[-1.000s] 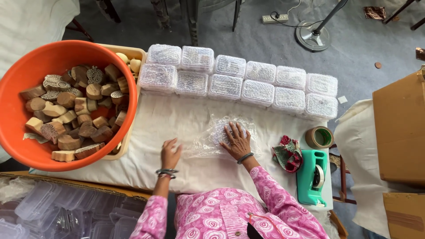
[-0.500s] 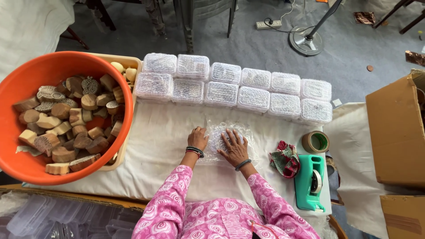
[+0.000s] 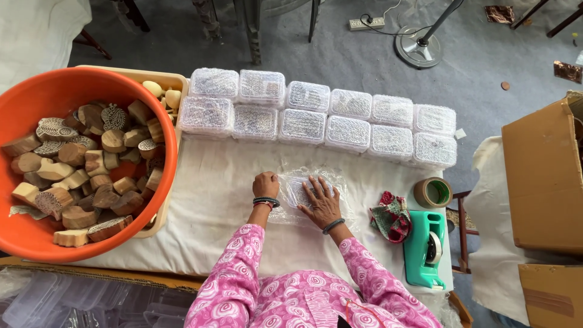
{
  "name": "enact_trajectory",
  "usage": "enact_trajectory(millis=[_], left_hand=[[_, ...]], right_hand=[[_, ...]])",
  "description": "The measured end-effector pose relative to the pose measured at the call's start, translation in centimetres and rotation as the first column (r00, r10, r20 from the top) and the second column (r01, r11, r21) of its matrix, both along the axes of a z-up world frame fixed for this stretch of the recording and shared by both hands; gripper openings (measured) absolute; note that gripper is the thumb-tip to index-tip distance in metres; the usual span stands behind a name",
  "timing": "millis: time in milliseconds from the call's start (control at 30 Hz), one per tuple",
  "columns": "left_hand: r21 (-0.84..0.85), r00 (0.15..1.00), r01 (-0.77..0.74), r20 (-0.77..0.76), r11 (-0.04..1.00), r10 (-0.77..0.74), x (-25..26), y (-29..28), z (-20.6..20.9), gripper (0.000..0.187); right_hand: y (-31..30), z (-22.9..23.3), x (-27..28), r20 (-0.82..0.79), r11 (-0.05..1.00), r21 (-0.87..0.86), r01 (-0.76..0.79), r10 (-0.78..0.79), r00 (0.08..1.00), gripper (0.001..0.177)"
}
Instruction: The person places a wooden block into a plastic container, wraps the container in bubble wrap, and secures the package with tape from a dispenser. They then wipe another wooden block with a cloth.
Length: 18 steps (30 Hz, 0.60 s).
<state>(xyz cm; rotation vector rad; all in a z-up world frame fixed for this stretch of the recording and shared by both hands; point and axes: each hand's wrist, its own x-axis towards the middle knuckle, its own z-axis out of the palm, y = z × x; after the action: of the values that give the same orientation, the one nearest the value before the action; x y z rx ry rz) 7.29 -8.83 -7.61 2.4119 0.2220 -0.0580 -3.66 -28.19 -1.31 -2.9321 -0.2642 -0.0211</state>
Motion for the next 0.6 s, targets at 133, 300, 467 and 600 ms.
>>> enact_trajectory(millis=[133,300,467,600], left_hand=[[-0.069,0.999,0.009,-0.033,0.998,-0.011,0.0,1.0,-1.1,0.011],[0.065,0.943,0.136,0.296,0.989,-0.149,-2.4,0.3,7.4,0.055],[0.018,0.710,0.624,0.406,0.782,-0.576,-6.2,-4.8,7.3,0.062],[0.022,0.705,0.688,0.222,0.726,-0.674,-5.5,-5.6,-0.6,0.079]], right_hand=[[-0.1,-0.3,-0.1,0.012,1.000,-0.004,0.004,-0.004,1.000,0.078],[0.0,-0.1,0.0,0.000,1.000,0.013,0.006,-0.006,1.000,0.078],[-0.6,-2.6,0.3,-0.094,0.995,-0.104,0.001,-0.011,0.996,0.070],[-2.5,-5.2,0.4,0.010,0.995,0.086,-0.053,0.052,0.999,0.083]])
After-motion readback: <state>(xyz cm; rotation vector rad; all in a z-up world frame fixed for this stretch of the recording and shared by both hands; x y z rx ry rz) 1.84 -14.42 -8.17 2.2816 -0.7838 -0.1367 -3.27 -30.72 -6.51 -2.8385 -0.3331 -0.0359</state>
